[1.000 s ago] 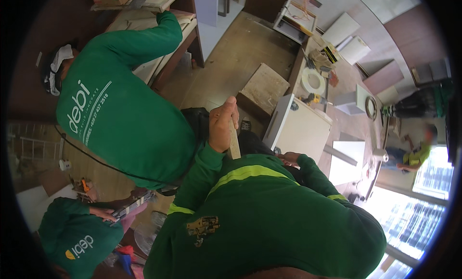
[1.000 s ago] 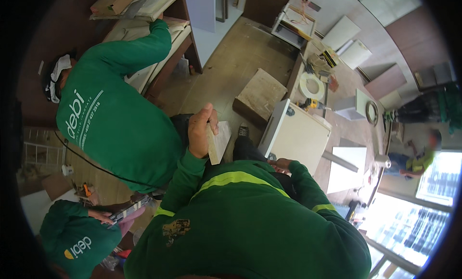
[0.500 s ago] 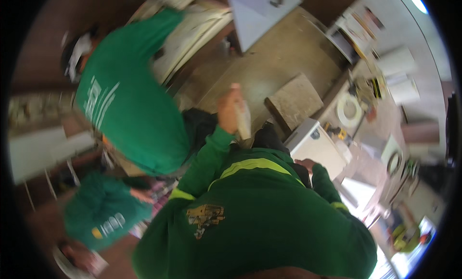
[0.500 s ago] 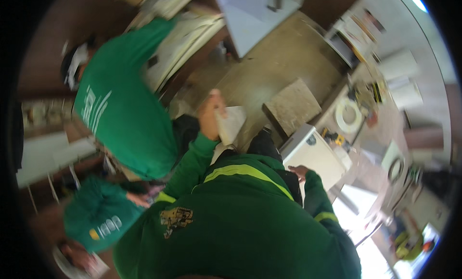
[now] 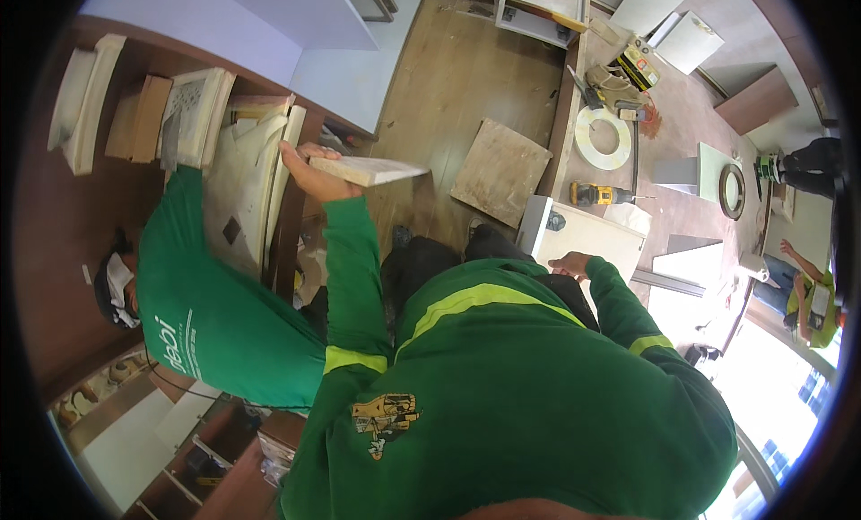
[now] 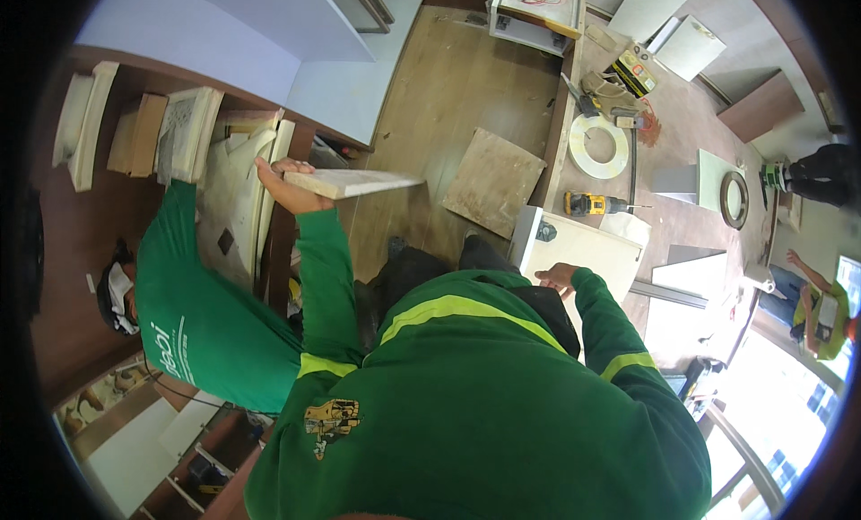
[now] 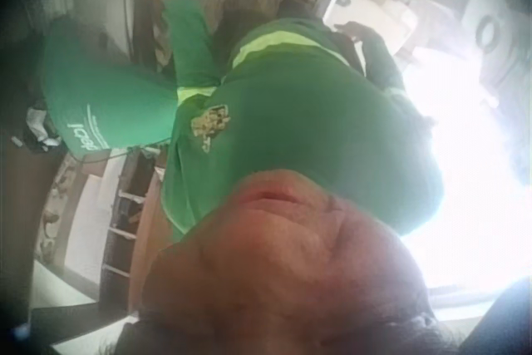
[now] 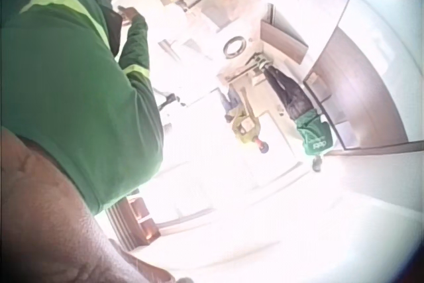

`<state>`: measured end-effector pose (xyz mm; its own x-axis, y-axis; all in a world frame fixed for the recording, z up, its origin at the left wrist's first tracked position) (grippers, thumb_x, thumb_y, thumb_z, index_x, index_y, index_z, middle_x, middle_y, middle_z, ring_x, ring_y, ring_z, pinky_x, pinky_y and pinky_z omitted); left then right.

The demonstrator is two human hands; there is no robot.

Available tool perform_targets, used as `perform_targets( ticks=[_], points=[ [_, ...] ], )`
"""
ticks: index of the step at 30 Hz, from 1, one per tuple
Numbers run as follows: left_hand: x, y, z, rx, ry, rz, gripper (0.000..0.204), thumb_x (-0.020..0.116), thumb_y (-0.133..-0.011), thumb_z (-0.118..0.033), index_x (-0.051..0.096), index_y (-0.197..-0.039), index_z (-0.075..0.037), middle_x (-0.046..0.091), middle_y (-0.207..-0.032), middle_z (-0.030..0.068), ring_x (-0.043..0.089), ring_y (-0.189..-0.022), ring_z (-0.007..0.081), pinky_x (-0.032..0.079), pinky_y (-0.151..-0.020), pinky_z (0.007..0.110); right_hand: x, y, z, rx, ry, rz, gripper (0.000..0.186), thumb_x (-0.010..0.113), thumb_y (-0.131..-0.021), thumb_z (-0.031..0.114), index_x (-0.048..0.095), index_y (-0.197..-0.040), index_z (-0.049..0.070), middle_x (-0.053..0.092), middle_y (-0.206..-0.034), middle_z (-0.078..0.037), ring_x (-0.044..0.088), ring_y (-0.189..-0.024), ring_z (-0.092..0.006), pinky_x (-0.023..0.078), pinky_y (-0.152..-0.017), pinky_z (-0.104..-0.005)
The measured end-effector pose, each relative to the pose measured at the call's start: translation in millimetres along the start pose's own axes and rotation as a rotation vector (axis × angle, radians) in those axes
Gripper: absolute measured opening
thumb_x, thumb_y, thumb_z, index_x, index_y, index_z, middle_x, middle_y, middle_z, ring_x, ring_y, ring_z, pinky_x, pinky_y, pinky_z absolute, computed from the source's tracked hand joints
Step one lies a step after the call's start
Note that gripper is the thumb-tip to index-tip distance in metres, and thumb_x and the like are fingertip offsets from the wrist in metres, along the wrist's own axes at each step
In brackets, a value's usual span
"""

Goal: The person sits on the floor and uses a hand saw to cut a long white wooden strip. After cutting, they lift the strip, walk to a nearby cabinet, and place the cut piece inside.

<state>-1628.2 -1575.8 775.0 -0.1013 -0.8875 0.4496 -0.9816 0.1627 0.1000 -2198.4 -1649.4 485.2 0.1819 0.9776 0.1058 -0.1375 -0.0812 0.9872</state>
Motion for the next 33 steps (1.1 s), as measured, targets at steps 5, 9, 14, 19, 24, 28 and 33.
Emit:
perform_targets(
  ticks=[5,9,14,19,24,28,33],
  points=[
    [33.2,-65.5,45.0,0.045,0.110,-0.100,0.057,0.055,-0.102,-0.062,0.039,-0.070,-0.018,0.038,-0.062,-0.0020,0.043,-0.056,0.0157,0.042,-0.062,0.033,-7.4,0.9,13.4,-0.064,0.048,-0.110,0.069,0.057,-0.100,0.066,0.074,-0.127,0.005,0.071,-0.125,-0.013,0.065,-0.117,-0.0304,0.054,-0.102,-0.0515],
    [71.5,-111.8,77.8,-0.063,0.069,-0.119,0.059,0.058,-0.099,-0.065,0.038,-0.073,-0.016,0.042,-0.069,0.0011,0.044,-0.068,0.0185,0.042,-0.075,0.037,-7.0,9.4,32.7,-0.063,0.010,-0.105,0.066,0.056,-0.101,0.065,0.073,-0.129,0.007,0.072,-0.127,-0.013,0.066,-0.121,-0.0302,0.056,-0.100,-0.0517],
    [122.3,-181.2,119.7,-0.100,-0.002,-0.109,0.061,0.059,-0.100,-0.064,0.037,-0.072,-0.014,0.040,-0.068,0.0018,0.042,-0.064,0.0198,0.045,-0.072,0.037,-8.7,10.8,60.9,0.011,-0.243,-0.065,0.063,0.056,-0.103,0.062,0.073,-0.127,0.007,0.075,-0.121,-0.012,0.070,-0.111,-0.0277,0.056,-0.098,-0.0520],
    [166.4,-239.5,137.0,-0.163,-0.025,0.008,0.060,0.059,-0.104,-0.059,0.040,-0.071,-0.013,0.042,-0.067,0.0019,0.045,-0.062,0.0196,0.046,-0.069,0.038,14.0,2.3,120.8,0.001,-0.375,-0.081,0.062,0.057,-0.103,0.062,0.074,-0.123,0.005,0.076,-0.117,-0.012,0.071,-0.107,-0.0261,0.056,-0.094,-0.0520],
    [214.1,-308.2,139.0,-0.139,-0.248,0.161,0.062,0.052,-0.109,-0.056,0.042,-0.066,-0.012,0.044,-0.062,0.0026,0.048,-0.060,0.0203,0.048,-0.072,0.037,14.6,-18.4,229.0,-0.016,-0.301,-0.037,0.059,0.058,-0.102,0.062,0.074,-0.121,0.009,0.076,-0.115,-0.007,0.072,-0.100,-0.0205,0.060,-0.081,-0.0380],
    [239.3,-348.5,138.0,-0.103,-0.338,0.196,0.065,0.052,-0.109,-0.058,0.041,-0.066,-0.011,0.043,-0.063,0.0035,0.049,-0.062,0.0219,0.050,-0.073,0.040,-17.5,-35.5,311.0,-0.109,-0.234,-0.010,0.048,0.060,-0.102,0.053,0.075,-0.119,0.010,0.075,-0.106,-0.003,0.070,-0.088,-0.0149,0.060,-0.075,-0.0344],
    [261.4,-371.7,128.5,-0.099,-0.433,0.061,0.062,0.052,-0.109,-0.055,0.042,-0.068,-0.009,0.044,-0.070,0.0046,0.051,-0.068,0.0234,0.051,-0.071,0.045,-88.0,-23.8,422.1,-0.208,0.102,-0.122,0.060,0.056,-0.101,0.059,0.078,-0.115,0.004,0.078,-0.107,-0.015,0.075,-0.103,-0.0281,0.059,-0.084,-0.0435]
  ],
)
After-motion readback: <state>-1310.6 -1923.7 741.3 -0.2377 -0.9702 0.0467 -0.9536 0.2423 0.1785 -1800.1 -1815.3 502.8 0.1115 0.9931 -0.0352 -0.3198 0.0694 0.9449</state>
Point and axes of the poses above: each hand's wrist, its own y-axis away from the middle knuckle, its own x-axis out of the palm, z = x × y, the point moved 6 cm from there along -y, towards the middle knuckle
